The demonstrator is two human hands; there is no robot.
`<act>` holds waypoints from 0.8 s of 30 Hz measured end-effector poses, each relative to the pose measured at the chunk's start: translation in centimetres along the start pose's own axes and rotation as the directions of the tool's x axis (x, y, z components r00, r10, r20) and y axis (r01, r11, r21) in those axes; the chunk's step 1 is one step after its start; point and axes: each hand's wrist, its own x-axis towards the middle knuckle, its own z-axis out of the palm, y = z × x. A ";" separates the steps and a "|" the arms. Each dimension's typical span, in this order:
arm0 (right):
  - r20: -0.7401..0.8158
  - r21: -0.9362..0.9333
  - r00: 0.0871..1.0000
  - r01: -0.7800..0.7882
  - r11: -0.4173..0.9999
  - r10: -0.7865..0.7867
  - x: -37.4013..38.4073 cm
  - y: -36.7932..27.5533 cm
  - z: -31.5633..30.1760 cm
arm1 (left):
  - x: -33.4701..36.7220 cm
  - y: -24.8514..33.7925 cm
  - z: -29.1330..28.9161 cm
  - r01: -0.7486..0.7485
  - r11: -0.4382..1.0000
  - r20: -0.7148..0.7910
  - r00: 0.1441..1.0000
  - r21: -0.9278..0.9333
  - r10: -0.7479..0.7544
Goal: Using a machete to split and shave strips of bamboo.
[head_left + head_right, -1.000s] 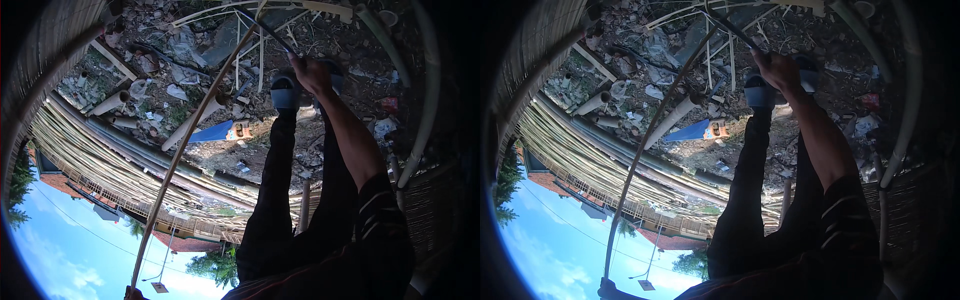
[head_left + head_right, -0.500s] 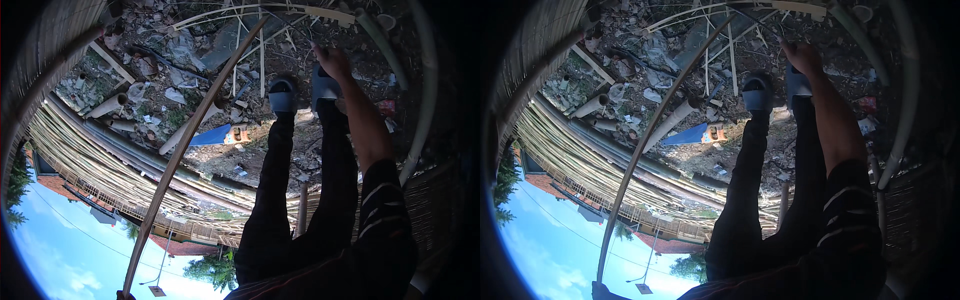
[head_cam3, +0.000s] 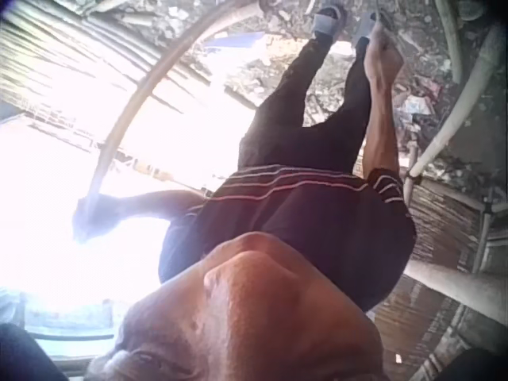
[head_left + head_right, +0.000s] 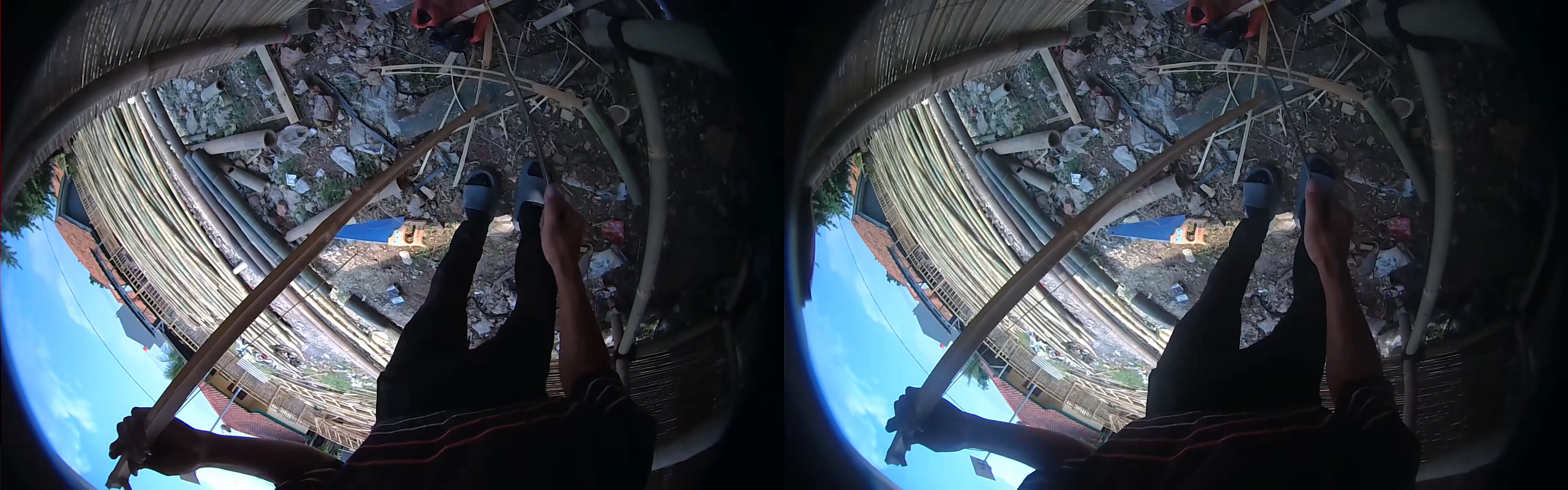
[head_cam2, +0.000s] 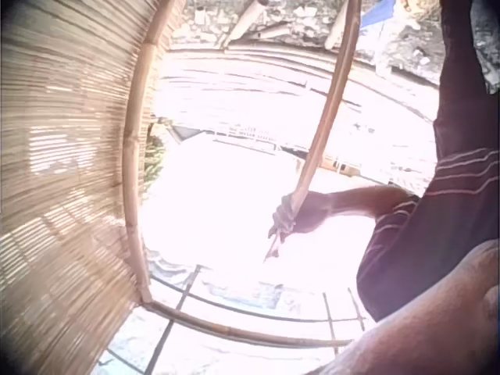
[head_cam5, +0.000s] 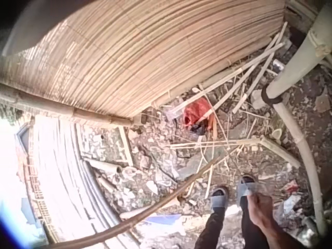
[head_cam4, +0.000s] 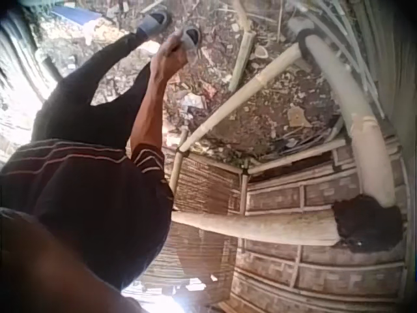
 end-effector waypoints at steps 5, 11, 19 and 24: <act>0.378 0.321 0.682 0.538 0.780 -0.626 -13.8 -13.8 -0.3 | -2.1 -1.9 1.3 -0.213 0.855 0.157 0.975 0.472 0.157; 0.387 0.405 0.649 0.518 0.753 -0.655 -16.4 -16.0 1.4 | -3.8 -1.9 2.2 -0.190 0.861 0.224 0.970 0.472 0.091; 0.373 0.344 0.663 0.551 0.760 -0.649 -14.2 -12.8 2.7 | -4.5 -2.0 2.1 -0.283 0.811 0.177 0.959 0.512 0.223; 0.563 0.170 0.766 0.259 0.951 -0.310 -10.4 -10.9 3.0 | -4.4 -0.7 0.6 -0.302 0.789 0.208 0.952 0.535 0.223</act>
